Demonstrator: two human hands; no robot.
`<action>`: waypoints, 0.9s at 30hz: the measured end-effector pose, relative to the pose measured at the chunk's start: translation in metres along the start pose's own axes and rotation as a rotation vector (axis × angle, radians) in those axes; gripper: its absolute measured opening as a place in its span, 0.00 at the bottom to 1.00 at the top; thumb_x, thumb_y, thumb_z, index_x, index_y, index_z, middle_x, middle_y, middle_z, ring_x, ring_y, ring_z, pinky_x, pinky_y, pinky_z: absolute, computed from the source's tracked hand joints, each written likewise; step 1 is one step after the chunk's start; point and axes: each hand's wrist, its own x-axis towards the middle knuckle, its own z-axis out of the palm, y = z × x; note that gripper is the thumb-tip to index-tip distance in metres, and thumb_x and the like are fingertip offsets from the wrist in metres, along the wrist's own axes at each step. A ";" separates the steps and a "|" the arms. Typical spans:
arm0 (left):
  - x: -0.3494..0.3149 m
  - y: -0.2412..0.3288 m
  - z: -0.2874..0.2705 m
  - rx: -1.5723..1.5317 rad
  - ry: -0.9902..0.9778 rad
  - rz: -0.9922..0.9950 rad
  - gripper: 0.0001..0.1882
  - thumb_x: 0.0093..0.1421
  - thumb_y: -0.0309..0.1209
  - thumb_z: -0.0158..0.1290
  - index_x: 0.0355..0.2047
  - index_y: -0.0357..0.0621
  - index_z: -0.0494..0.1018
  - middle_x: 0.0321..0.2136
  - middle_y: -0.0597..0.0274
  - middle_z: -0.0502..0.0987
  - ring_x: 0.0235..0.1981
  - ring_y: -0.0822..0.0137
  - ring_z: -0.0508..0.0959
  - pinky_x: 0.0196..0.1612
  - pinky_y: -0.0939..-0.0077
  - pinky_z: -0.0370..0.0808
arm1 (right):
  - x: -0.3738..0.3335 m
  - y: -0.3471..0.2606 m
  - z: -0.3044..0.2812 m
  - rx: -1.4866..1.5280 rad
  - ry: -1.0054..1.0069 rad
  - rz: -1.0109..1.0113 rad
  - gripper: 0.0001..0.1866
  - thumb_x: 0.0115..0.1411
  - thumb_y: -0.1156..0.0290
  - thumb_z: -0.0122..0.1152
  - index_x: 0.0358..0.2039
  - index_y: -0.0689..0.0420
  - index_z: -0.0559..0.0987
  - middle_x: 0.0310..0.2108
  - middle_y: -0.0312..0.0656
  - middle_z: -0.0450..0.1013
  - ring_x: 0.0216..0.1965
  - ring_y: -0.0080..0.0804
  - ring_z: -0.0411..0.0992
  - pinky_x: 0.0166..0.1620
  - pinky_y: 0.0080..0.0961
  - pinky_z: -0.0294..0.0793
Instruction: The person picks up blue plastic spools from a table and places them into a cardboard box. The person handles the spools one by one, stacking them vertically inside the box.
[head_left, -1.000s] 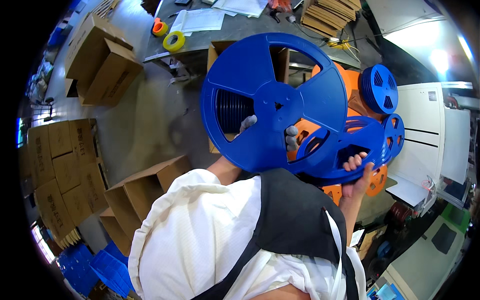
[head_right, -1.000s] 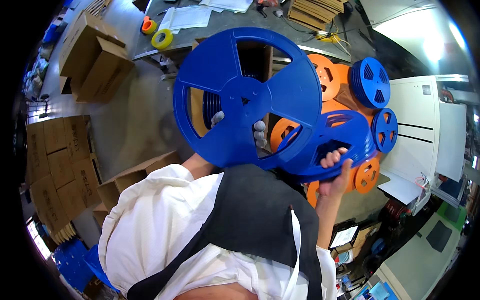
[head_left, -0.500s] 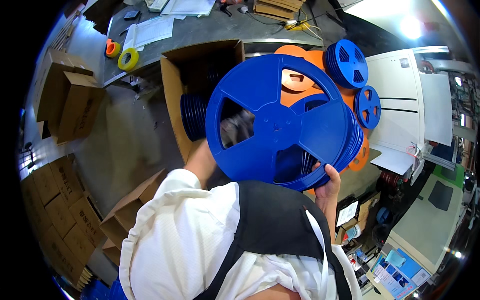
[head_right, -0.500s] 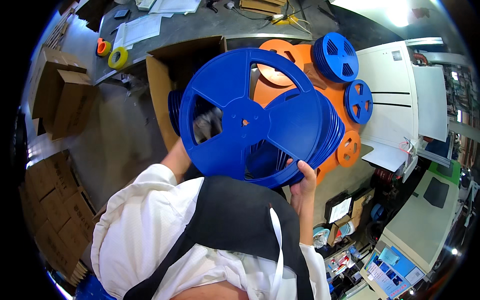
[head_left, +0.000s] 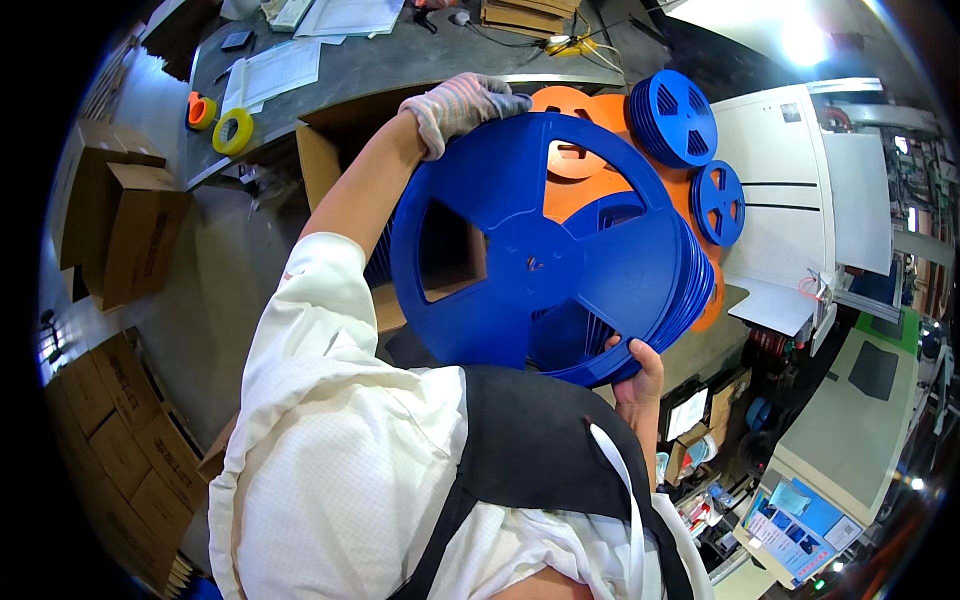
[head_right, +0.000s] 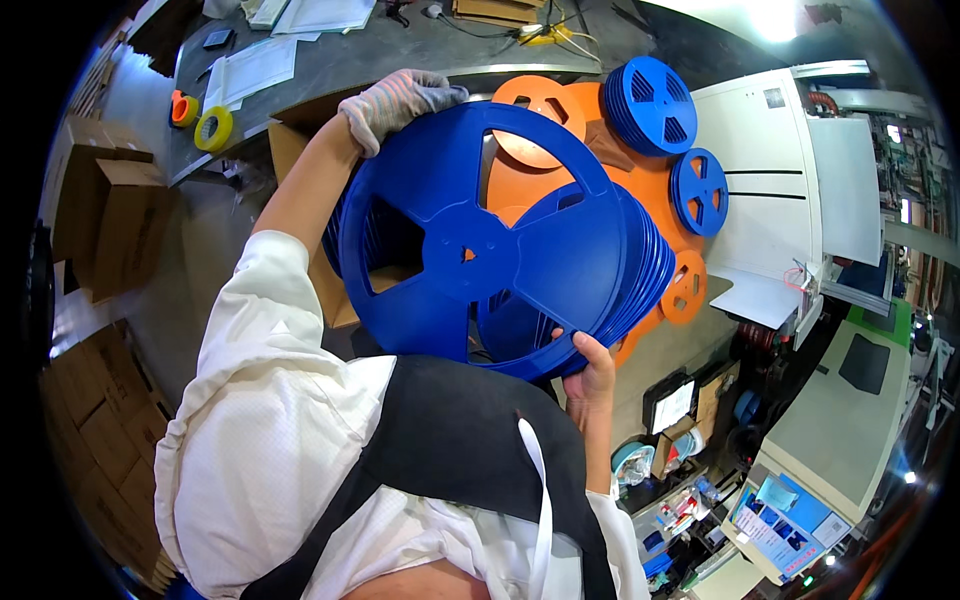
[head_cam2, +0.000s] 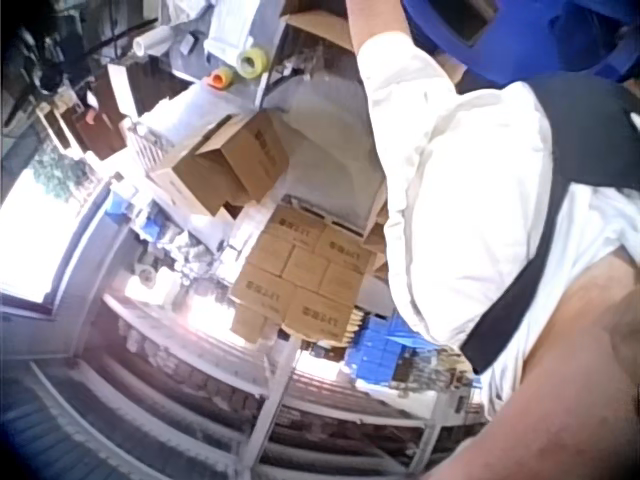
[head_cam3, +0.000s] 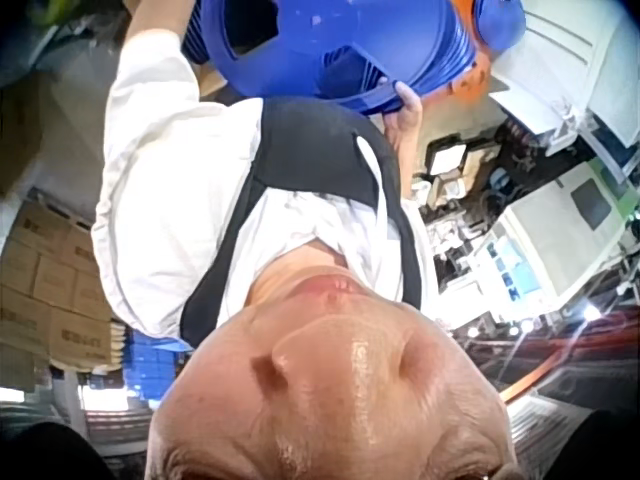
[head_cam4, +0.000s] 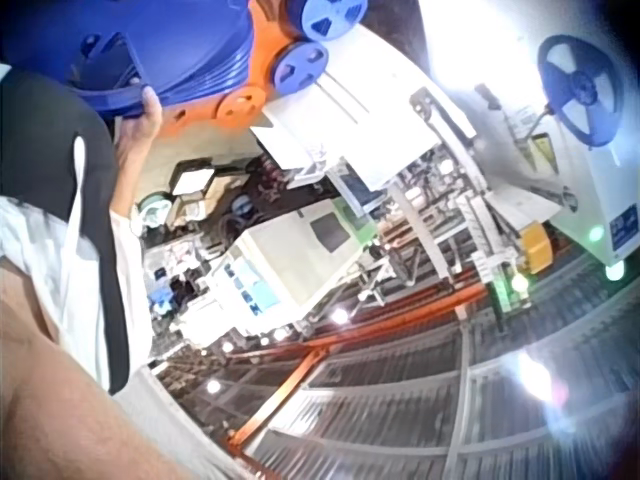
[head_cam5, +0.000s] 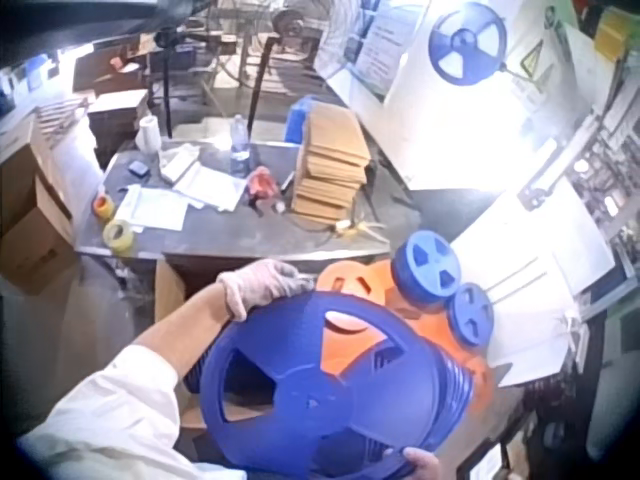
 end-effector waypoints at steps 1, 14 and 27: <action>0.004 -0.009 0.000 -0.016 -0.001 0.019 0.21 0.51 0.49 0.63 0.36 0.46 0.78 0.29 0.65 0.78 0.32 0.74 0.74 0.42 0.81 0.71 | -0.002 0.000 0.003 0.005 0.001 0.008 0.26 0.45 0.75 0.62 0.46 0.66 0.69 0.36 0.46 0.73 0.31 0.36 0.75 0.39 0.32 0.78; 0.004 -0.048 -0.008 -0.320 -0.157 0.124 0.13 0.54 0.36 0.61 0.36 0.42 0.78 0.30 0.66 0.78 0.32 0.75 0.75 0.43 0.82 0.72 | 0.002 0.001 0.005 -0.022 -0.010 0.050 0.26 0.46 0.75 0.61 0.47 0.67 0.69 0.36 0.47 0.73 0.31 0.37 0.76 0.39 0.32 0.78; -0.083 -0.156 -0.014 -1.027 -0.327 -0.110 0.25 0.59 0.42 0.55 0.52 0.39 0.70 0.40 0.53 0.79 0.38 0.59 0.80 0.44 0.67 0.79 | 0.017 0.006 0.003 0.009 -0.009 -0.022 0.23 0.48 0.71 0.61 0.45 0.68 0.71 0.30 0.50 0.76 0.30 0.38 0.75 0.36 0.30 0.77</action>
